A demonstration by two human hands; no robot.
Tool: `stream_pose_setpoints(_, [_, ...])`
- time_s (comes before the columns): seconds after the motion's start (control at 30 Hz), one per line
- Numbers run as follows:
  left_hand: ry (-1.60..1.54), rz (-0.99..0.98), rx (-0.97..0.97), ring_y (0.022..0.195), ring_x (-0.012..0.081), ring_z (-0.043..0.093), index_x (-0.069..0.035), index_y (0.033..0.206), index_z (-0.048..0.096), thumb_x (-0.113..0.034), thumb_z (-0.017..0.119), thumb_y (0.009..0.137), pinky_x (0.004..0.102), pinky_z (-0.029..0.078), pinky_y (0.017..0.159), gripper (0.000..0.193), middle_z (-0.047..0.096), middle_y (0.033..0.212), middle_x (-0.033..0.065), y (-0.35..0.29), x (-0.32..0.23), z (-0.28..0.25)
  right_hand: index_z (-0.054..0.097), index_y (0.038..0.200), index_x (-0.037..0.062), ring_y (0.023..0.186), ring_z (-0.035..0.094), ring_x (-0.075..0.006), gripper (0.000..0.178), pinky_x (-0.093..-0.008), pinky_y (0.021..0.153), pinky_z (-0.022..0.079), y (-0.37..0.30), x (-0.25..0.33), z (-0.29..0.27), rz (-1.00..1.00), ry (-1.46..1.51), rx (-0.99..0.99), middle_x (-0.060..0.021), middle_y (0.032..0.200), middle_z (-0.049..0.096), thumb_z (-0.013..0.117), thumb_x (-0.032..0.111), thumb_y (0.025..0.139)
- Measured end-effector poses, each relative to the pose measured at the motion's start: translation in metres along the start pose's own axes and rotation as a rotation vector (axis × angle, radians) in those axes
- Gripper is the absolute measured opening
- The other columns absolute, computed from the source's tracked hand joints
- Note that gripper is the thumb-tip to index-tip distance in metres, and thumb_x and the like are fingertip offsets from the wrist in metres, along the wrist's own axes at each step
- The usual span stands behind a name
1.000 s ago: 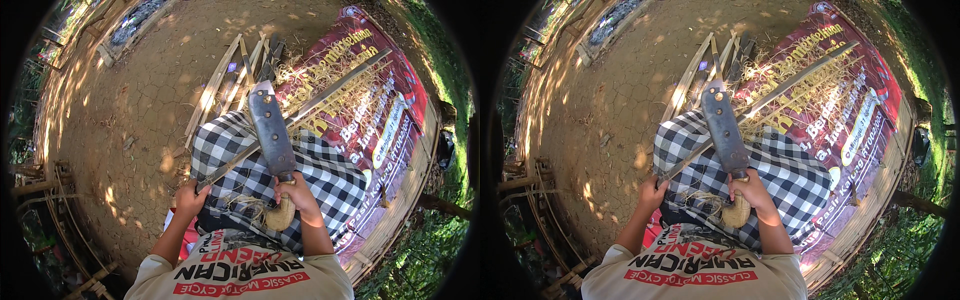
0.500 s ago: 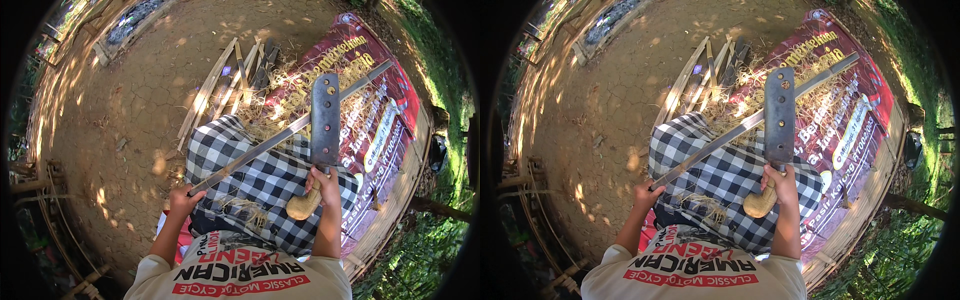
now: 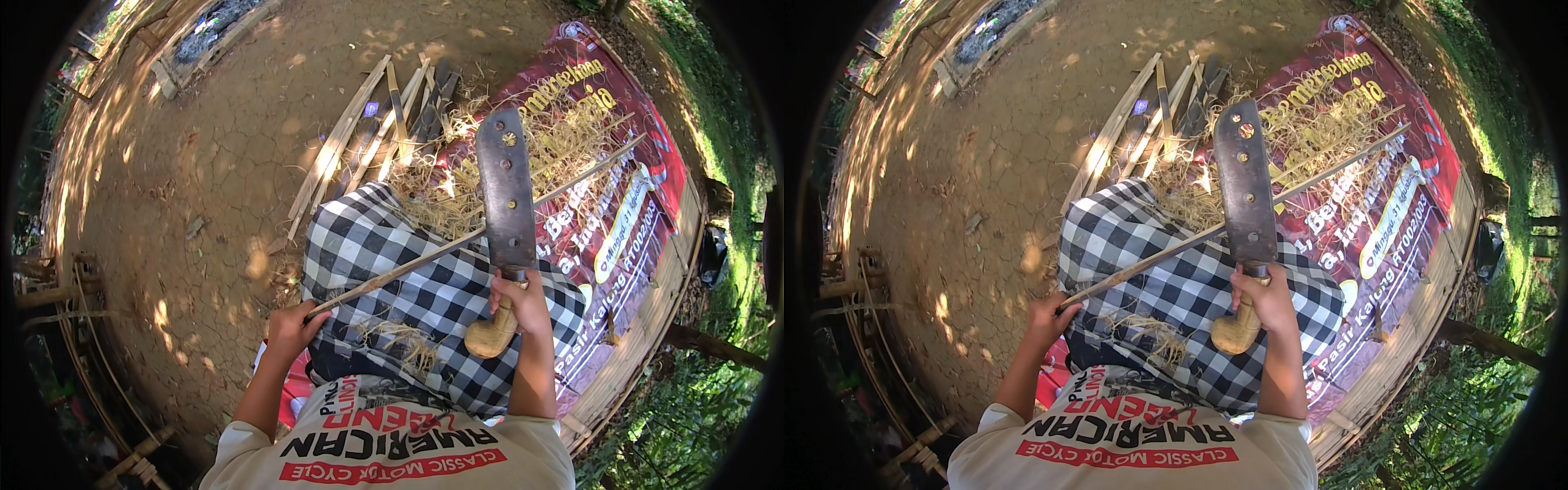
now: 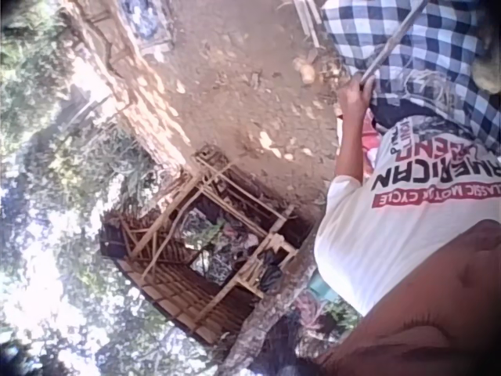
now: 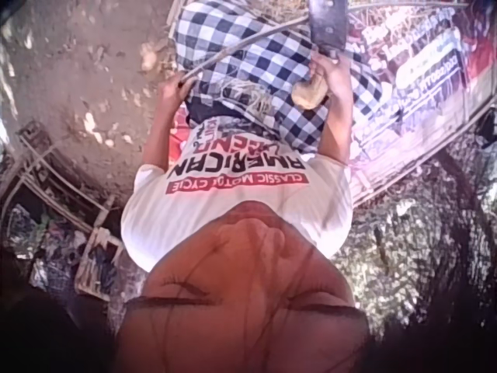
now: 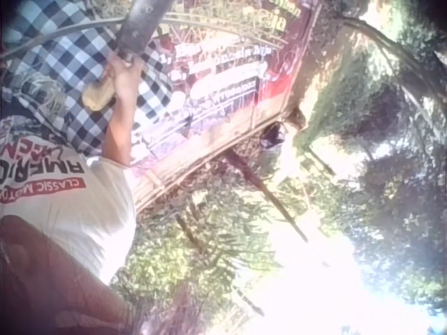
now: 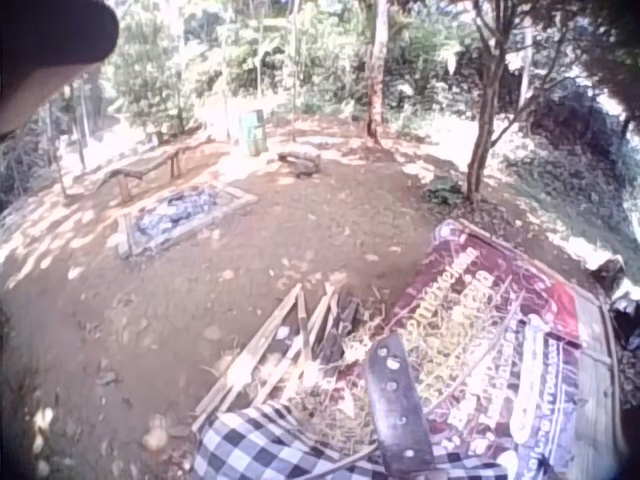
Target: The person uses a large knife to shave thin strips from a bamboo stalk, working over a checkered cloth. They repeatedly pull the blade along the stalk to remove fibers and smooth the surface.
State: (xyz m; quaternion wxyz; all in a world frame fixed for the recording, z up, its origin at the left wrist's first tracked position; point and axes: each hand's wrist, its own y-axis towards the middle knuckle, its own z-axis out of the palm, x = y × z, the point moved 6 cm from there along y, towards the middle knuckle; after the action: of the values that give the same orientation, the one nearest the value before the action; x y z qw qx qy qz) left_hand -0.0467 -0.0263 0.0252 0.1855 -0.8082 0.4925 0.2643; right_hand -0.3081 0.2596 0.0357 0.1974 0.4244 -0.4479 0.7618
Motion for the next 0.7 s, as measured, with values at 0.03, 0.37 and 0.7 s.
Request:
stream_pose_setpoints(0.03, [0.027,-0.003,0.005,0.053,0.0332,0.059,-0.005,0.075,0.061,-0.032,0.075,0.081,0.0385,0.044,0.048,0.030,0.058,0.060,0.0143,0.000,-0.001,0.000,0.056,0.088,-0.0019,0.051,0.057,-0.0171,0.013,-0.0312,0.048,0.048,0.000,-0.004,0.002,0.018,-0.005,-0.002,-0.0079,0.064,0.057,0.066,0.001,0.082])
stream_pose_setpoints(0.37, [0.166,-0.033,0.023,0.052,0.0325,0.059,-0.008,0.076,0.061,-0.037,0.072,0.083,0.0391,0.044,0.047,0.032,0.056,0.055,0.0126,0.001,0.000,0.005,0.056,0.084,-0.0008,0.053,0.057,-0.0156,0.011,-0.0308,0.050,0.047,-0.009,-0.052,0.043,0.246,-0.115,0.133,-0.0073,0.064,0.058,0.065,-0.001,0.080])
stream_pose_setpoints(0.7, [0.108,0.029,-0.049,0.047,0.0305,0.056,-0.008,0.074,0.061,-0.032,0.077,0.080,0.0378,0.042,0.044,0.030,0.053,0.052,0.0110,-0.002,0.008,0.008,0.057,0.083,-0.0020,0.053,0.059,-0.0156,0.009,-0.0299,0.051,0.047,-0.006,-0.067,0.052,0.189,-0.218,0.154,-0.0062,0.064,0.059,0.064,-0.001,0.077])
